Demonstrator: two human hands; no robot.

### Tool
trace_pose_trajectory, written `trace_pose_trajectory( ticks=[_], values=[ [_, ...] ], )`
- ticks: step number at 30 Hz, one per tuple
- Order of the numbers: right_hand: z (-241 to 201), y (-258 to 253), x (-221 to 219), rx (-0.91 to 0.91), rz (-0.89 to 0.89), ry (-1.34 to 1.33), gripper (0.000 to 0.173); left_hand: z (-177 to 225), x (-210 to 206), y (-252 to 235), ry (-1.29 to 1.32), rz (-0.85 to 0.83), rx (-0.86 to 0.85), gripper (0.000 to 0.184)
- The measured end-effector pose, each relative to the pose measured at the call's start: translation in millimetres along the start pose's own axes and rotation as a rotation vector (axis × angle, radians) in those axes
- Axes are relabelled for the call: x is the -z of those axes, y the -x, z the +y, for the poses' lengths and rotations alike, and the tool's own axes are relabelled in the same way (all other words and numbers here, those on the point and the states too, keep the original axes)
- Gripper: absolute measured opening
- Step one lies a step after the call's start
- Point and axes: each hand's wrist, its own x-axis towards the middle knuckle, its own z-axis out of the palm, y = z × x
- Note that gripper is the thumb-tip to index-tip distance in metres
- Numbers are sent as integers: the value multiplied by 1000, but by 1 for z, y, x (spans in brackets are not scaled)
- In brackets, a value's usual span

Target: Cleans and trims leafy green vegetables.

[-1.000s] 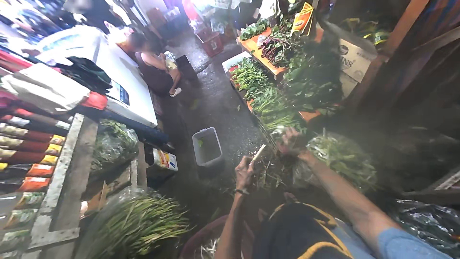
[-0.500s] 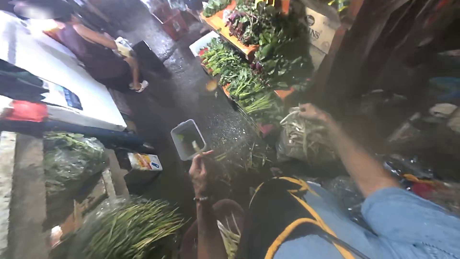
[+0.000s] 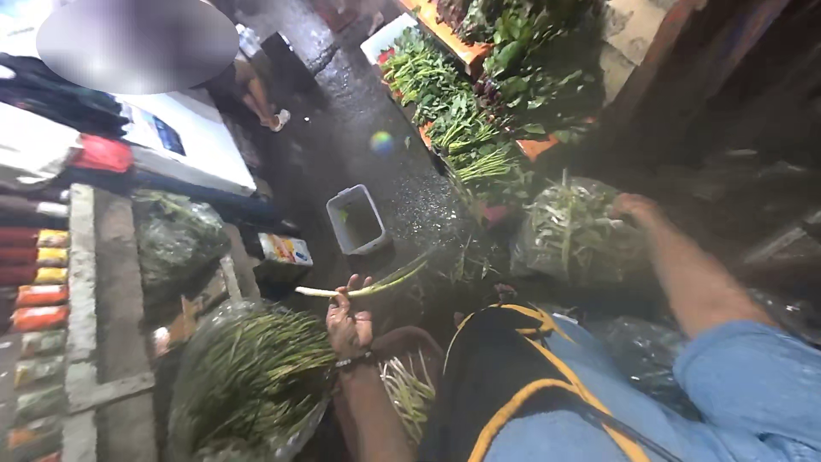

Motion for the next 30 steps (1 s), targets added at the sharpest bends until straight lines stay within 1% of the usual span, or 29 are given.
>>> trace_pose_trajectory(
  ticks=[2,3,6,8,10,12,13,14,15,16,17,19,20,21,22,24,25,28,30],
  values=[
    [0,-18,-4,21,-48,15,40,2,0,7,-10,61,34,32],
    [-3,-21,-5,17,-26,24,38,4,1,10,-23,73,48,32],
    [-14,-6,-4,19,161,-27,32,4,4,16,-37,83,70,31],
    [-30,1,-3,95,201,-73,33,4,4,21,-22,72,80,30],
    [-53,3,-9,274,171,-102,31,2,5,24,-21,12,88,30],
    [-87,14,-24,533,124,-217,24,1,4,25,-68,-75,101,29],
    [-108,22,-39,696,118,-312,22,1,1,25,-116,-103,113,29],
    [-130,26,-63,898,146,-433,19,1,-4,25,-184,-119,122,27],
    [-156,39,-82,1072,128,-532,19,1,-10,24,-259,-129,128,25],
    [-184,67,-93,1209,42,-609,22,2,-16,22,-322,-148,127,25],
    [-210,102,-99,1301,-99,-640,28,3,-23,20,-364,-168,125,25],
    [-251,166,-106,1470,-393,-609,41,5,-38,17,-423,-202,104,27],
    [-267,186,-111,1589,-468,-588,45,6,-44,16,-451,-237,89,28],
    [-279,201,-115,1702,-477,-583,43,8,-48,13,-478,-270,65,27],
    [-288,211,-117,1786,-438,-603,35,12,-52,10,-507,-296,36,27],
    [-299,222,-114,1856,-341,-624,23,22,-58,5,-586,-308,-20,27],
    [-302,224,-110,1874,-313,-628,20,27,-63,3,-616,-294,-36,26],
    [-309,225,-100,1923,-255,-675,17,37,-75,-3,-643,-278,-54,25],
    [-310,226,-94,1908,-241,-651,17,38,-78,-10,-634,-286,-48,25]
  ],
)
